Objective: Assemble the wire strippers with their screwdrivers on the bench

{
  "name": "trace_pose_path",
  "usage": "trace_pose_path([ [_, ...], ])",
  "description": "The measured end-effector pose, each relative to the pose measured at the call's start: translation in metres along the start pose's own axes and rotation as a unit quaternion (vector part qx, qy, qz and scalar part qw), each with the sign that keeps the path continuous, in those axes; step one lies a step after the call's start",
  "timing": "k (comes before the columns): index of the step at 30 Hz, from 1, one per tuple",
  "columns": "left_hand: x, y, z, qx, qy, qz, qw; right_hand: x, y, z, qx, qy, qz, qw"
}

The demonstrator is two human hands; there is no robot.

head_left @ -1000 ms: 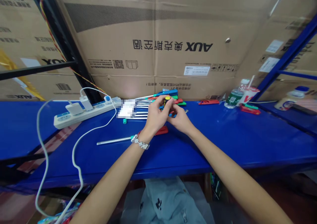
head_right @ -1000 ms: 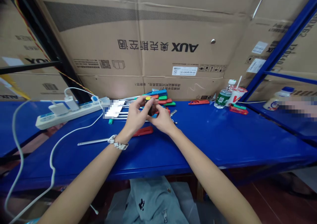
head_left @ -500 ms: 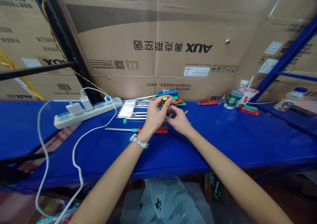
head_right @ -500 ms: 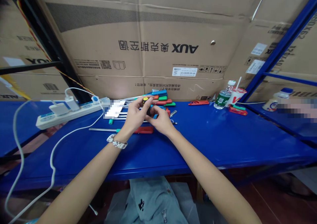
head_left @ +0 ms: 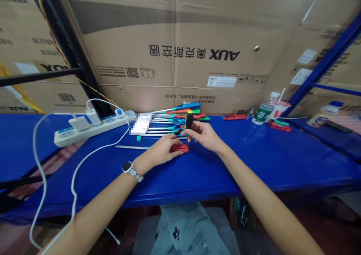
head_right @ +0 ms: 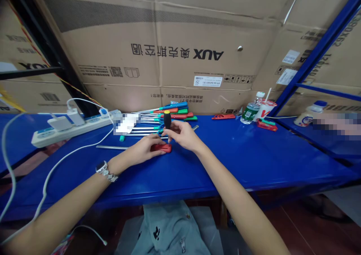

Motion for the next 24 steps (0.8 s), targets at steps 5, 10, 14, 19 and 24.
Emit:
trace_pose_path([
  [5,-0.008,0.001,-0.008,0.011,0.035,0.003,0.999,0.0,-0.002,0.0,0.001,0.014,0.031,0.999],
  [10,-0.009,0.004,-0.012,0.021,0.036,0.021,0.999,0.01,0.004,0.009,-0.009,0.004,0.117,0.993],
  [14,-0.01,0.006,-0.011,0.028,0.028,0.03,0.999,0.013,0.008,0.009,-0.013,0.006,0.165,0.986],
  [19,-0.007,0.007,0.0,0.019,-0.001,0.021,1.0,0.033,0.008,-0.01,-0.001,0.022,0.22,0.975],
  [24,0.013,0.017,0.007,0.012,-0.08,0.02,0.997,0.043,0.031,0.003,-0.039,0.223,0.125,0.966],
])
Point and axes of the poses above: each hand's wrist, its own y-axis away from the middle knuckle, its own x-axis out of the back of the hand, z = x × y, the point moved 10 cm from there along -y, towards the middle knuckle, and after that the axes turned 10 degrees about z, right-handed, at the moved point
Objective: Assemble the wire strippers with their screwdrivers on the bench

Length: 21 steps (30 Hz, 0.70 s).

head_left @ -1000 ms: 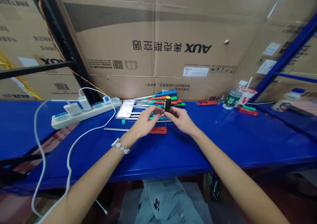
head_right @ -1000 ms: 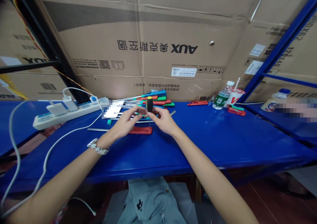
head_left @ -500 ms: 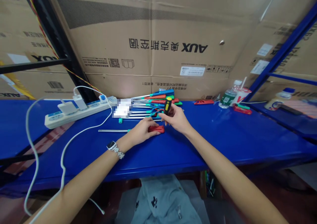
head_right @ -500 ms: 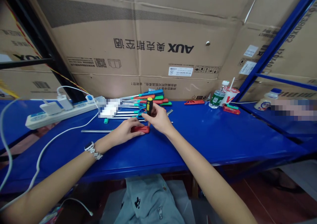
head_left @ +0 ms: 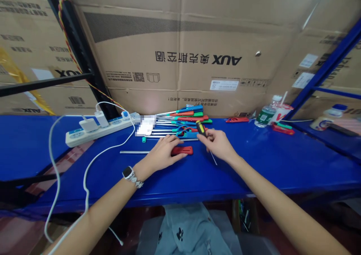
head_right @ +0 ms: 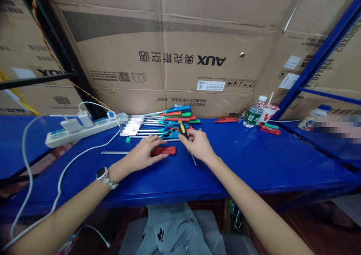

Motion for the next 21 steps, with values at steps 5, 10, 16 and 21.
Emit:
trace_pose_path([
  [5,0.003,0.013,-0.011,0.002,-0.044,-0.035,0.998,-0.008,0.025,0.016,0.083,0.228,-0.019,0.97],
  [10,0.005,0.018,-0.011,-0.019,-0.034,-0.037,0.999,-0.025,0.024,0.007,0.114,0.292,-0.027,0.949],
  [16,0.035,0.014,-0.004,-0.052,-0.016,0.018,0.998,-0.018,0.011,0.001,0.081,0.243,-0.051,0.965],
  [21,0.03,-0.027,0.01,-0.11,-0.026,0.035,0.993,-0.012,-0.005,-0.053,0.294,0.171,-0.045,0.939],
])
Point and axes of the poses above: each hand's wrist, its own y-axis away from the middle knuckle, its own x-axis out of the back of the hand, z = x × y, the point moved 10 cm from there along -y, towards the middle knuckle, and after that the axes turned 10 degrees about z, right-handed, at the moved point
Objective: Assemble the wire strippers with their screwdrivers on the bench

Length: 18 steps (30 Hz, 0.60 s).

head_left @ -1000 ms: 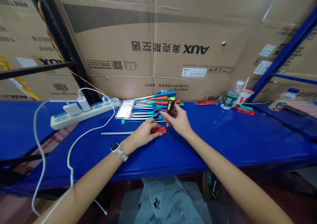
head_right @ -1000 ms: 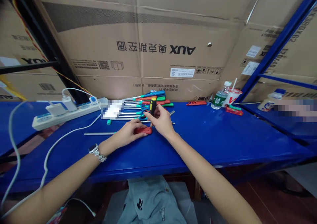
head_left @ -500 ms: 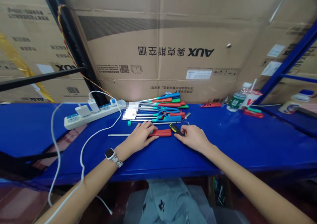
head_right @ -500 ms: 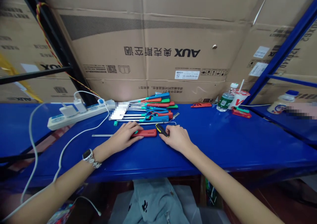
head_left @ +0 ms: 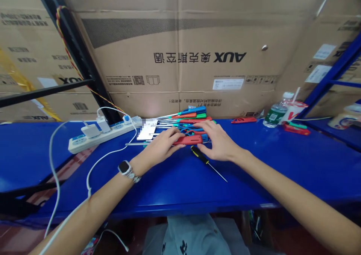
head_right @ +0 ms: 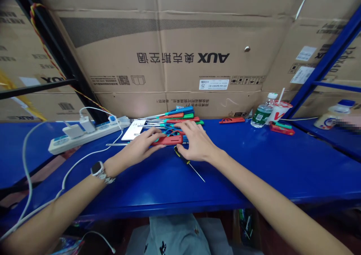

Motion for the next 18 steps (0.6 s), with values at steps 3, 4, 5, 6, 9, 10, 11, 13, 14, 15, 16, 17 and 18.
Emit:
trace_pose_path([
  [3,-0.01,-0.035,-0.002,-0.025,-0.01,0.024,0.999,-0.015,-0.02,0.006,0.055,0.082,-0.062,0.993],
  [4,-0.014,-0.045,-0.005,-0.026,-0.017,0.024,0.999,-0.02,-0.026,0.013,0.061,0.109,-0.08,0.989],
  [5,-0.018,-0.053,-0.009,-0.024,-0.03,0.026,0.999,-0.022,-0.032,0.022,0.067,0.137,-0.089,0.984],
  [6,-0.02,-0.059,-0.015,-0.015,-0.046,0.031,0.998,-0.023,-0.038,0.032,0.074,0.165,-0.095,0.979],
  [9,-0.02,-0.063,-0.041,0.05,-0.105,0.058,0.992,-0.018,-0.049,0.072,0.062,0.243,-0.109,0.962],
  [10,-0.021,-0.061,-0.048,0.068,-0.122,0.059,0.988,-0.018,-0.051,0.085,0.057,0.258,-0.123,0.957],
  [11,-0.022,-0.057,-0.054,0.083,-0.136,0.054,0.986,-0.018,-0.051,0.096,0.053,0.267,-0.14,0.952],
  [13,-0.03,-0.048,-0.064,0.107,-0.159,0.026,0.981,-0.02,-0.05,0.117,0.033,0.276,-0.165,0.946],
  [14,-0.035,-0.044,-0.069,0.125,-0.168,0.01,0.978,-0.022,-0.049,0.124,0.022,0.273,-0.176,0.945],
  [15,-0.04,-0.039,-0.075,0.15,-0.175,-0.007,0.973,-0.026,-0.048,0.129,0.01,0.268,-0.184,0.946],
  [16,-0.046,-0.034,-0.081,0.179,-0.177,-0.024,0.967,-0.03,-0.048,0.132,-0.001,0.26,-0.189,0.947],
  [17,-0.052,-0.03,-0.087,0.21,-0.175,-0.042,0.961,-0.034,-0.047,0.134,-0.011,0.251,-0.19,0.949],
  [18,-0.057,-0.025,-0.092,0.24,-0.17,-0.059,0.954,-0.037,-0.048,0.133,-0.019,0.243,-0.186,0.952],
])
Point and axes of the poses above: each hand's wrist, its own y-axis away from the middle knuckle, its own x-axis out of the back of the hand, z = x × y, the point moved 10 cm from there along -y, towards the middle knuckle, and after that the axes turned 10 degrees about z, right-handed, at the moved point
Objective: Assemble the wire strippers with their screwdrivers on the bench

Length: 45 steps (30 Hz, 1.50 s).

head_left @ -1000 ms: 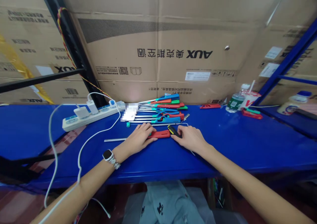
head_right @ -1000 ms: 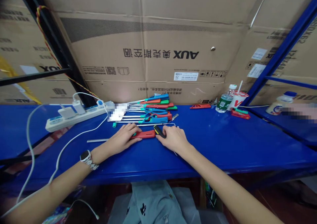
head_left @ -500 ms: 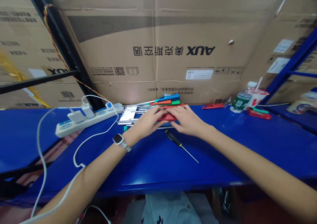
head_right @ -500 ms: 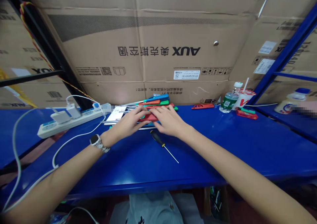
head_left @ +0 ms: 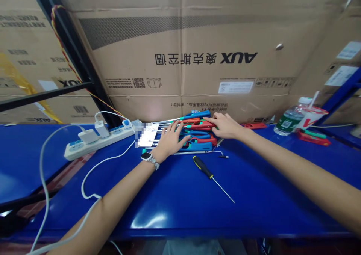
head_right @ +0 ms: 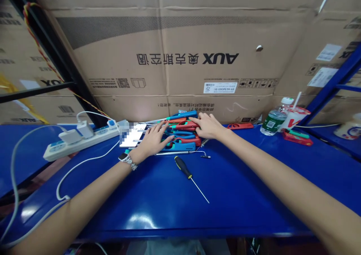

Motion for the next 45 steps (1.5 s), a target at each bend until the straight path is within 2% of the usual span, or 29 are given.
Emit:
trace_pose_path([
  [3,-0.017,0.004,-0.008,0.051,0.009,-0.043,0.998,0.004,-0.006,-0.01,-0.006,-0.009,0.032,0.999],
  [9,-0.026,0.005,-0.002,0.052,-0.008,-0.034,0.998,0.027,-0.033,-0.056,0.028,0.035,0.115,0.992],
  [11,-0.027,0.003,0.006,0.043,-0.012,-0.024,0.999,0.023,-0.045,-0.073,0.041,0.033,0.117,0.992],
  [13,-0.03,0.0,0.014,0.042,-0.015,-0.019,0.999,0.01,-0.056,-0.082,0.04,0.033,0.096,0.994],
  [16,-0.036,-0.005,0.022,0.06,-0.018,-0.02,0.998,-0.009,-0.063,-0.082,0.049,0.033,0.075,0.995],
  [20,-0.041,-0.012,0.032,0.072,-0.017,-0.006,0.997,-0.017,-0.059,-0.067,0.082,0.013,0.094,0.992],
  [24,-0.037,-0.018,0.04,0.072,-0.025,0.031,0.997,-0.016,-0.056,-0.056,0.119,-0.007,0.102,0.988],
  [27,-0.031,-0.019,0.04,0.083,-0.027,0.06,0.994,-0.004,-0.051,-0.054,0.129,-0.025,0.127,0.983],
  [31,-0.023,-0.018,0.038,0.094,-0.037,0.095,0.99,0.026,-0.024,-0.043,0.085,-0.068,0.196,0.974],
  [35,-0.014,-0.018,0.042,0.073,-0.051,0.132,0.987,0.046,0.031,-0.026,0.017,-0.139,0.23,0.963],
  [40,-0.001,-0.015,0.044,0.052,-0.045,0.159,0.985,0.038,0.099,-0.005,-0.074,-0.208,0.215,0.951],
  [43,0.012,-0.012,0.048,0.034,-0.029,0.19,0.981,0.024,0.122,0.009,-0.119,-0.214,0.177,0.953],
  [45,0.021,-0.013,0.058,0.009,-0.009,0.204,0.979,0.017,0.132,0.023,-0.147,-0.209,0.16,0.953],
])
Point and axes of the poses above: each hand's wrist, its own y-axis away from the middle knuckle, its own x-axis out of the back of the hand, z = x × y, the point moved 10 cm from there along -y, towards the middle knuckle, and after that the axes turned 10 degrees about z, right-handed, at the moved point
